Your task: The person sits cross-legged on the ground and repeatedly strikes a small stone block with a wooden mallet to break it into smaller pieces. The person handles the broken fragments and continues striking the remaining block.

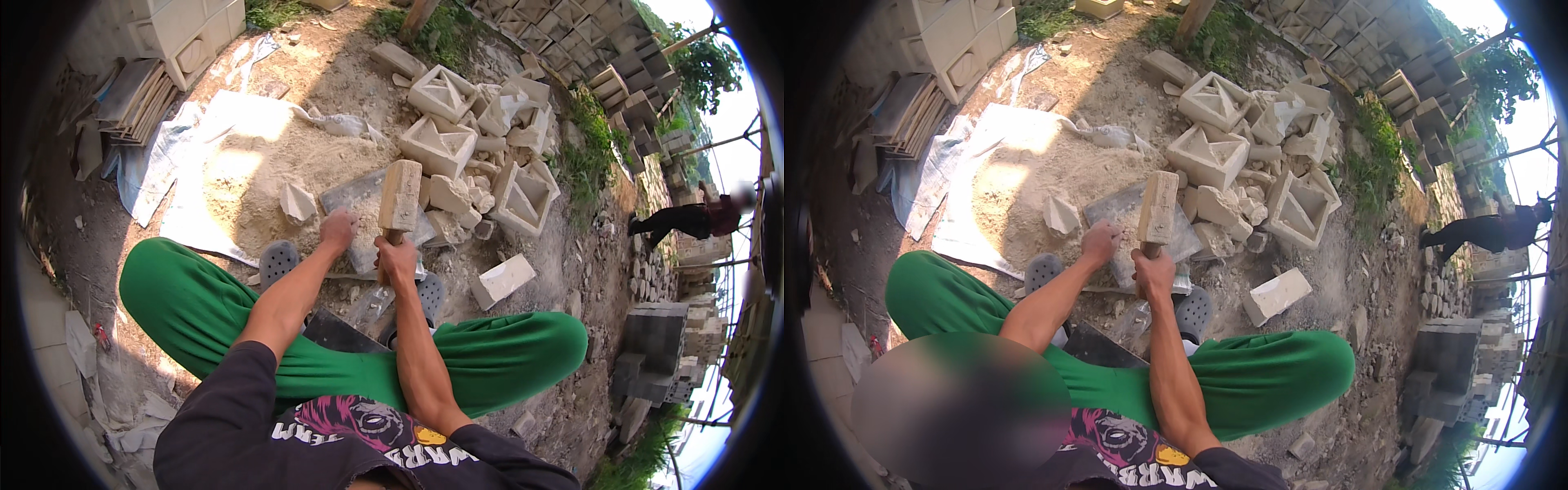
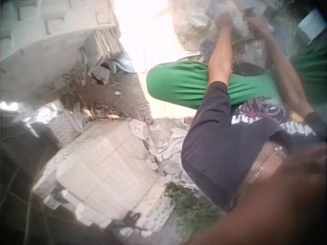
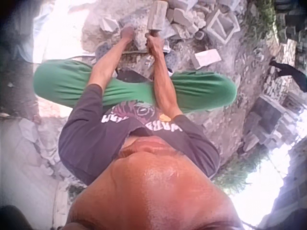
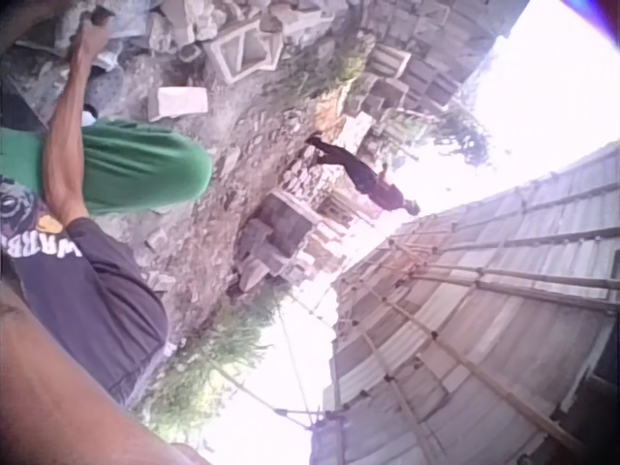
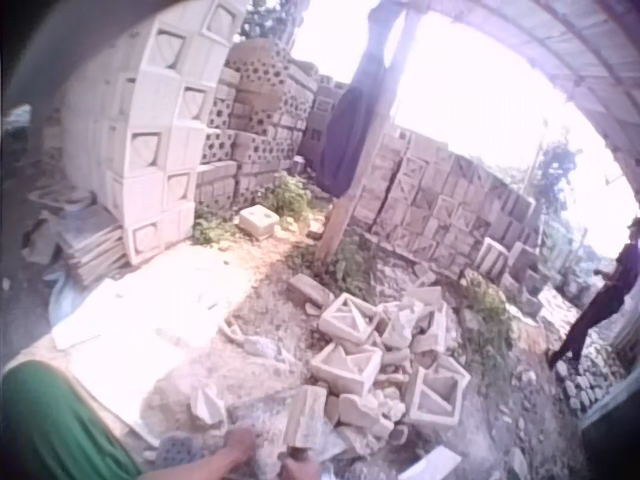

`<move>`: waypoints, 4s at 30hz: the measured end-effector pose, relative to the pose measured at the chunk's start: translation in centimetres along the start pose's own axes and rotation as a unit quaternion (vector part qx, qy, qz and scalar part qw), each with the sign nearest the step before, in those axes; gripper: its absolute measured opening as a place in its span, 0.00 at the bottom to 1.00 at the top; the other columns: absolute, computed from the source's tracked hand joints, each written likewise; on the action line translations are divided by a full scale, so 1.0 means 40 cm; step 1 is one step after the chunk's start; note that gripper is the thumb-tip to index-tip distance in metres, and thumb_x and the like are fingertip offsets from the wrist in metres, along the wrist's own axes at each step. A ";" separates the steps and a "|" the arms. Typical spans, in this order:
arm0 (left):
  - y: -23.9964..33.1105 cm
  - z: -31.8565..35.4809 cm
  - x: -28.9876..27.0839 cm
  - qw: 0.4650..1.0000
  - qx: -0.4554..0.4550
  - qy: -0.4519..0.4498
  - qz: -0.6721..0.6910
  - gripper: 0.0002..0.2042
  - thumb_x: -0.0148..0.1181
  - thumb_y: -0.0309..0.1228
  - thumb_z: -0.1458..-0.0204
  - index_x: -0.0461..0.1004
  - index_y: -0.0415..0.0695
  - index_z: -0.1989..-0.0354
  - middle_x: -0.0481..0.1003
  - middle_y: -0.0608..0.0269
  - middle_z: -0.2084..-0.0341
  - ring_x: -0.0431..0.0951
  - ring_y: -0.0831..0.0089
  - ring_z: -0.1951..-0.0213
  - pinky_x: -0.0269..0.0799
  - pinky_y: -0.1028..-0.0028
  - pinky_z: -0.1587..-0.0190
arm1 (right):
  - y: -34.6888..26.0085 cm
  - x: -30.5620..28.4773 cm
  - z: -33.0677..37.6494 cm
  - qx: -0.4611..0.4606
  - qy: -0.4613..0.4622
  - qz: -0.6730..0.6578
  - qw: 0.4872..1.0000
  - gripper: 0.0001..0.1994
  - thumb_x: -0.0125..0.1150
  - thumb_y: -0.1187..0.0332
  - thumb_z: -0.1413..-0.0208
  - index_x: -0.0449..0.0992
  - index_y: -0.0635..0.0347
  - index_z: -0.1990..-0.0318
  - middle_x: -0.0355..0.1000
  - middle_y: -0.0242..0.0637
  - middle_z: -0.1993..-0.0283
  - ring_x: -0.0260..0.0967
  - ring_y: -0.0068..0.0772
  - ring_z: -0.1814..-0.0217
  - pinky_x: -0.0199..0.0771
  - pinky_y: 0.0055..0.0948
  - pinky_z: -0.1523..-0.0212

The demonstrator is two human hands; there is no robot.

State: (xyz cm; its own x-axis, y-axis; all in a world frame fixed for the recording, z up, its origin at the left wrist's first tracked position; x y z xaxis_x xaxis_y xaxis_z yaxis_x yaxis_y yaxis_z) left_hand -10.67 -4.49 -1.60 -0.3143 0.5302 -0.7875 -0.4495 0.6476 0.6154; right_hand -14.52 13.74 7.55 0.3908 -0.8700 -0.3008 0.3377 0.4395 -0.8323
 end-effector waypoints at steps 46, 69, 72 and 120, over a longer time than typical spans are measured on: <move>0.008 0.025 -0.014 0.999 -0.002 -0.003 0.032 0.11 0.62 0.36 0.47 0.82 0.48 0.57 0.77 0.56 0.62 0.76 0.56 0.53 0.71 0.61 0.50 | 0.078 -0.040 -0.047 0.069 0.005 -0.042 0.997 0.14 0.66 0.65 0.54 0.76 0.71 0.67 0.71 0.38 0.78 0.72 0.32 0.82 0.74 0.33 0.80; -0.079 0.068 -0.065 0.984 -0.018 0.172 0.046 0.12 0.57 0.28 0.49 0.81 0.45 0.56 0.75 0.59 0.47 0.70 0.60 0.41 0.64 0.61 0.38 | 0.119 0.101 -0.038 0.040 -0.079 0.150 0.985 0.16 0.67 0.64 0.55 0.77 0.71 0.64 0.74 0.41 0.76 0.75 0.34 0.80 0.76 0.34 0.77; -0.069 0.076 -0.054 0.985 -0.024 0.167 0.044 0.14 0.58 0.31 0.48 0.80 0.45 0.54 0.74 0.59 0.45 0.69 0.60 0.39 0.62 0.60 0.37 | 0.029 0.060 -0.009 0.001 -0.009 0.081 0.997 0.16 0.66 0.62 0.53 0.78 0.71 0.69 0.76 0.41 0.75 0.76 0.33 0.80 0.74 0.33 0.76; 0.108 -0.020 -0.017 0.986 0.105 0.054 -0.116 0.08 0.62 0.40 0.46 0.84 0.54 0.65 0.77 0.67 0.65 0.75 0.66 0.56 0.63 0.62 0.51 | 0.242 -0.022 -0.067 0.124 0.010 -0.017 0.992 0.16 0.68 0.64 0.57 0.77 0.73 0.73 0.75 0.42 0.79 0.75 0.36 0.83 0.75 0.34 0.79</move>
State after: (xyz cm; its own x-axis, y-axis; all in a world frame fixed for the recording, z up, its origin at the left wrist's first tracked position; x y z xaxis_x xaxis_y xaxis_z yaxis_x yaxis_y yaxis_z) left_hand -13.08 -2.47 1.56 -0.3165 0.3009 -0.8996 -0.3400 0.8494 0.4037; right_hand -13.88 18.16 -1.50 0.3590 -0.8883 -0.2865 0.5512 0.4495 -0.7030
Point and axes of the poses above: each hand's wrist, its own z-axis away from the middle knuckle, its own x-axis out of the palm, y = z × x, the point moved 9 cm from there along -z, towards the middle knuckle
